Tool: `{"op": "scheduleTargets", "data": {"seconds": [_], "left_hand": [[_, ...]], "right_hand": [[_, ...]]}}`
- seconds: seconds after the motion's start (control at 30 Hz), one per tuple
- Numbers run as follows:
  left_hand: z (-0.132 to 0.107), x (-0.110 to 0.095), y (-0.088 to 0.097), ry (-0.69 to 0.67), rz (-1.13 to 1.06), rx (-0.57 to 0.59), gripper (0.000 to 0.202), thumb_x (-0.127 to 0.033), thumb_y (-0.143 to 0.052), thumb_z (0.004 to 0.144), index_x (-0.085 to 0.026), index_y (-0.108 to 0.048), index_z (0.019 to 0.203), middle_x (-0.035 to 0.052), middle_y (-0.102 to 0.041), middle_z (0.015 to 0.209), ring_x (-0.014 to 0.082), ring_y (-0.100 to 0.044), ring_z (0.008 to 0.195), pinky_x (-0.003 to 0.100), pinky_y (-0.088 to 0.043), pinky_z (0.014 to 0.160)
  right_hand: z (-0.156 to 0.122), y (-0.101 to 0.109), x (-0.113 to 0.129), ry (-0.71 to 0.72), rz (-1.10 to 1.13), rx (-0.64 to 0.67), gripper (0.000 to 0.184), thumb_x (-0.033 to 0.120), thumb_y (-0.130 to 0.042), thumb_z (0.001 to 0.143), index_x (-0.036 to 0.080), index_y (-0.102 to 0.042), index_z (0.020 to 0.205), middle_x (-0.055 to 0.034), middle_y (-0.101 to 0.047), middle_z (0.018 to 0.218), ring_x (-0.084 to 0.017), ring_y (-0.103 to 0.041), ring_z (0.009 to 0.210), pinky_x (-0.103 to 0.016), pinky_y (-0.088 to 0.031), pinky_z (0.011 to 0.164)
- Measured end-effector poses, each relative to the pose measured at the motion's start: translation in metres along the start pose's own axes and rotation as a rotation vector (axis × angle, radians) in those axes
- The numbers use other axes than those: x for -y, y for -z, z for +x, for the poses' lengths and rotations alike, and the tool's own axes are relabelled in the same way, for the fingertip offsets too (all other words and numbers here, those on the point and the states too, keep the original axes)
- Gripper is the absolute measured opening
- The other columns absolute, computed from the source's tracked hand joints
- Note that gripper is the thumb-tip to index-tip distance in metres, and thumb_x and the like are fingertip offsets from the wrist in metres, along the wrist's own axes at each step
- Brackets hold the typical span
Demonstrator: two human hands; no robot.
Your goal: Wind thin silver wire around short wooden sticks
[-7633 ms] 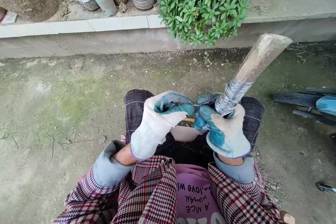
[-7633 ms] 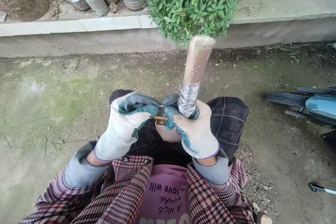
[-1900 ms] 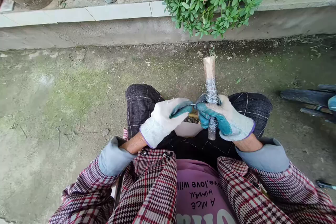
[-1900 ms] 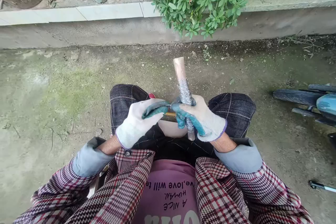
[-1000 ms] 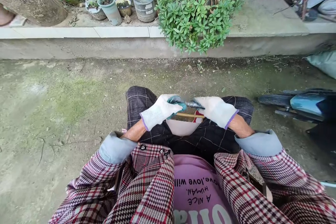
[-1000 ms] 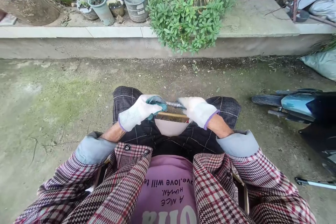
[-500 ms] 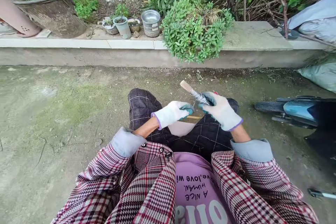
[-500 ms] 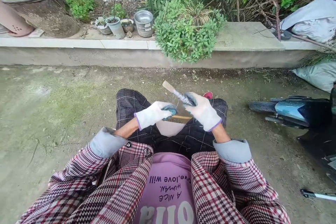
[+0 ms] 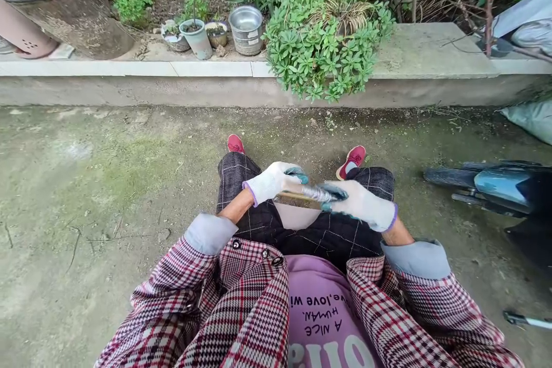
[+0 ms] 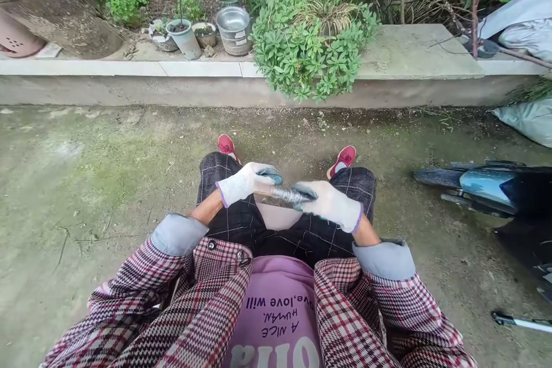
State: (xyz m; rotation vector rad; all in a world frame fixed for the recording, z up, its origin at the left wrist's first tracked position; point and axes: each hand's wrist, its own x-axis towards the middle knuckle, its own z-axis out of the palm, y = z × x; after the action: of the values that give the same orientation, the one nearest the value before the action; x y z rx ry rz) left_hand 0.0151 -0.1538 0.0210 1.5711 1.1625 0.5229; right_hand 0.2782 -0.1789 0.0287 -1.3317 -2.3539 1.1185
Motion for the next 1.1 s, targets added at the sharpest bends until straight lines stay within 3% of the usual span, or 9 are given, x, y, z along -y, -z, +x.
{"op": "scheduleTargets", "data": {"seconds": [0.1, 0.2, 0.3, 0.37, 0.5, 0.63, 0.83, 0.97, 1.1], "left_hand": [[0.008, 0.006, -0.014, 0.054, -0.015, -0.004, 0.031, -0.041, -0.061, 0.087, -0.014, -0.075, 0.089, -0.0002, -0.063, 0.072, 0.0138, -0.051, 0.065, 0.026, -0.044, 0.064], [0.008, 0.009, -0.023, 0.040, 0.030, 0.032, 0.027, -0.035, -0.058, 0.090, -0.017, -0.077, 0.095, -0.0003, -0.069, 0.080, 0.0141, -0.055, 0.070, 0.026, -0.046, 0.070], [0.003, 0.012, -0.017, 0.068, 0.058, 0.007, 0.021, -0.032, -0.061, 0.089, -0.018, -0.076, 0.088, 0.0009, -0.071, 0.082, 0.0156, -0.057, 0.075, 0.027, -0.047, 0.075], [0.000, 0.015, -0.008, 0.105, 0.065, -0.032, 0.024, -0.036, -0.061, 0.089, -0.017, -0.075, 0.086, 0.0008, -0.068, 0.077, 0.0159, -0.055, 0.071, 0.028, -0.045, 0.072], [0.000, 0.021, 0.006, 0.157, 0.025, -0.077, 0.028, -0.041, -0.059, 0.088, -0.017, -0.073, 0.085, -0.0006, -0.065, 0.075, 0.0156, -0.053, 0.071, 0.028, -0.043, 0.069], [0.003, 0.024, 0.006, 0.183, -0.044, -0.080, 0.030, -0.045, -0.064, 0.082, -0.016, -0.072, 0.080, -0.0010, -0.064, 0.073, 0.0150, -0.052, 0.072, 0.027, -0.043, 0.068], [0.002, 0.019, 0.007, 0.254, -0.300, -0.033, 0.027, -0.041, -0.074, 0.073, -0.014, -0.074, 0.079, -0.0003, -0.068, 0.076, 0.0135, -0.055, 0.071, 0.025, -0.044, 0.066], [0.008, 0.029, 0.010, 0.310, -0.388, -0.033, 0.021, -0.033, -0.077, 0.072, -0.013, -0.073, 0.079, 0.0020, -0.070, 0.077, 0.0137, -0.058, 0.071, 0.026, -0.048, 0.068], [0.018, 0.041, 0.002, 0.350, -0.411, -0.044, 0.017, -0.027, -0.072, 0.079, -0.011, -0.074, 0.085, 0.0045, -0.071, 0.078, 0.0140, -0.060, 0.069, 0.027, -0.052, 0.070]], "right_hand": [[0.017, 0.007, -0.009, -0.111, 0.097, -0.161, 0.031, 0.041, -0.067, 0.087, 0.016, -0.074, 0.104, -0.0035, -0.076, 0.090, -0.021, -0.069, 0.079, -0.029, -0.057, 0.070], [0.039, 0.003, -0.019, -0.234, -0.012, -0.244, 0.033, 0.035, -0.064, 0.091, 0.016, -0.073, 0.117, -0.0065, -0.078, 0.104, -0.023, -0.073, 0.092, -0.031, -0.059, 0.080], [0.057, -0.006, -0.024, -0.291, -0.253, -0.087, 0.043, 0.022, -0.061, 0.092, 0.017, -0.070, 0.135, -0.0108, -0.079, 0.124, -0.027, -0.075, 0.110, -0.034, -0.057, 0.099], [0.063, -0.013, -0.025, -0.288, -0.316, 0.019, 0.047, 0.017, -0.064, 0.090, 0.018, -0.071, 0.136, -0.0134, -0.078, 0.128, -0.029, -0.075, 0.113, -0.037, -0.056, 0.103], [0.061, -0.015, -0.019, -0.204, -0.342, 0.210, 0.041, 0.015, -0.071, 0.084, 0.020, -0.077, 0.124, -0.0132, -0.080, 0.123, -0.029, -0.076, 0.108, -0.036, -0.055, 0.101], [0.052, 0.000, -0.009, -0.118, -0.337, 0.340, 0.024, 0.017, -0.069, 0.084, 0.022, -0.080, 0.105, -0.0074, -0.082, 0.104, -0.025, -0.076, 0.097, -0.032, -0.055, 0.092], [0.045, 0.029, -0.001, -0.058, -0.070, 0.405, 0.022, 0.019, -0.065, 0.081, 0.025, -0.080, 0.096, -0.0009, -0.082, 0.092, -0.021, -0.073, 0.086, -0.028, -0.053, 0.081], [0.050, 0.031, -0.007, -0.048, 0.146, 0.429, 0.027, 0.028, -0.068, 0.080, 0.021, -0.078, 0.103, -0.0023, -0.081, 0.096, -0.023, -0.072, 0.090, -0.029, -0.055, 0.082], [0.058, 0.017, -0.016, -0.116, 0.288, 0.238, 0.028, 0.043, -0.068, 0.082, 0.018, -0.072, 0.095, -0.0020, -0.074, 0.086, -0.021, -0.066, 0.081, -0.029, -0.054, 0.075]]}}
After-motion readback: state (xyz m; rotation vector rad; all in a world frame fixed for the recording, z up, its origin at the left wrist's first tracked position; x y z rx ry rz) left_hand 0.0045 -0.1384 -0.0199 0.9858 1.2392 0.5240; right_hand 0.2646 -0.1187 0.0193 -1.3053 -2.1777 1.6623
